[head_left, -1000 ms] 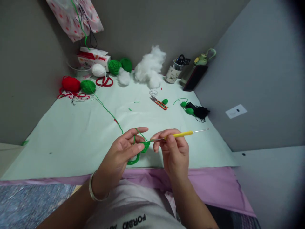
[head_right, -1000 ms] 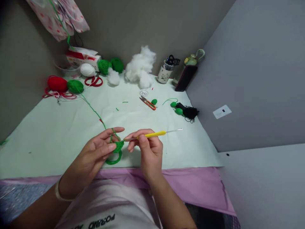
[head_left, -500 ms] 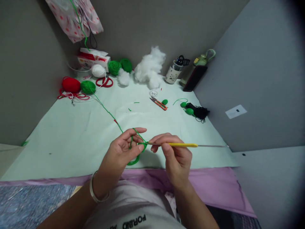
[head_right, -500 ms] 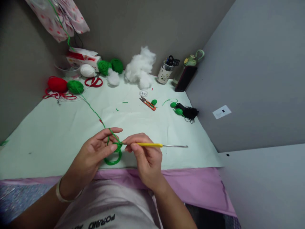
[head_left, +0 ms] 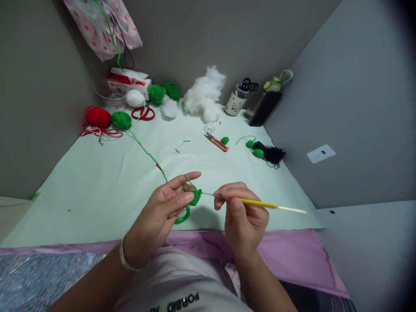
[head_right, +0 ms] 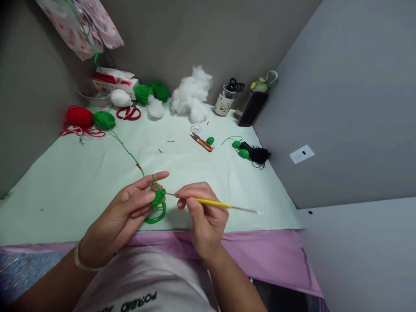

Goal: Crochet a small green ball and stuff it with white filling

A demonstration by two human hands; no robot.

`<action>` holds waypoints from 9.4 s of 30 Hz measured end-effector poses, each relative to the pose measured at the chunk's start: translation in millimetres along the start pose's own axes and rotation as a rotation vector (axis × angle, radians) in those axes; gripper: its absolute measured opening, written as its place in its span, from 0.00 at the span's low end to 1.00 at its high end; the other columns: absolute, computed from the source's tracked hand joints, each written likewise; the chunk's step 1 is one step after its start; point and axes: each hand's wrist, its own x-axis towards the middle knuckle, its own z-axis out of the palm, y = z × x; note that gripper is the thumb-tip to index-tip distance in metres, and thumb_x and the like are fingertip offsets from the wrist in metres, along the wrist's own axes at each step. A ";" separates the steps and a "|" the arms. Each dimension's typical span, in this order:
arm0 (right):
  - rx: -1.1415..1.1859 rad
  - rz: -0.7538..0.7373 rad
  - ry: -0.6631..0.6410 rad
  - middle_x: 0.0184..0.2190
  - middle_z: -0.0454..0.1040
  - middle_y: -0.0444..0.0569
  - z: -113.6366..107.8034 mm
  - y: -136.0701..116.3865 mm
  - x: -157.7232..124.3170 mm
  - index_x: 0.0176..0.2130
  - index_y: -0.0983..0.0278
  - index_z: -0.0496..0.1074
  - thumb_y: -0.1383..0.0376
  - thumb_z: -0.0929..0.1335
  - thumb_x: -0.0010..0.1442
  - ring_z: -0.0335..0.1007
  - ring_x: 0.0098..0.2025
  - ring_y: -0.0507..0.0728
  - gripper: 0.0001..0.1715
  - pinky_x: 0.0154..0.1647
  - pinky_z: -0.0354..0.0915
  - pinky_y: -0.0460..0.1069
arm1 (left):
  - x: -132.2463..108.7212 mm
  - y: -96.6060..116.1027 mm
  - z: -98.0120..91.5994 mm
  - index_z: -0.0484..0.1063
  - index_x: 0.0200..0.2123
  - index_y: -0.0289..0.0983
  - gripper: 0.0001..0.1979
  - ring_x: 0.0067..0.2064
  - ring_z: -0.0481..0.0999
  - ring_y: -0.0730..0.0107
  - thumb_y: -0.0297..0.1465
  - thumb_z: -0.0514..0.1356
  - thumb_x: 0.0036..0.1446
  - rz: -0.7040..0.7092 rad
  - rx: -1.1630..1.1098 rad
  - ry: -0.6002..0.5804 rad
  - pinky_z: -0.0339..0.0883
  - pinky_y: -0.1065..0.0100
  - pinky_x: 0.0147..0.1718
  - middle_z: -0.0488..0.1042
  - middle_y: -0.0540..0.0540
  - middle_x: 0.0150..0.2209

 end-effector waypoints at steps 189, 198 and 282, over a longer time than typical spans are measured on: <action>-0.570 -0.460 -0.310 0.45 0.83 0.54 -6.7 -0.8 -12.3 0.58 0.59 0.76 0.73 0.69 0.69 0.82 0.46 0.61 0.20 0.42 0.78 0.53 | -10.7 -16.7 -4.7 0.81 0.57 0.47 0.24 0.43 0.73 0.68 0.28 0.71 0.57 0.214 0.349 0.101 0.67 0.67 0.49 0.74 0.51 0.38; 0.065 0.044 -0.051 0.36 0.81 0.48 3.3 5.6 -4.7 0.45 0.56 0.82 0.66 0.67 0.73 0.75 0.33 0.56 0.13 0.32 0.73 0.52 | -0.8 -11.4 -10.1 0.82 0.56 0.43 0.24 0.35 0.73 0.73 0.32 0.74 0.55 -0.020 -0.047 -0.011 0.65 0.72 0.38 0.76 0.50 0.33; 0.105 0.053 -0.026 0.36 0.81 0.48 5.1 -2.4 -3.0 0.45 0.56 0.82 0.67 0.66 0.73 0.74 0.32 0.55 0.13 0.30 0.72 0.51 | -4.7 -4.7 -5.8 0.83 0.53 0.41 0.20 0.33 0.67 0.74 0.32 0.74 0.56 0.026 -0.002 0.012 0.62 0.73 0.36 0.73 0.51 0.33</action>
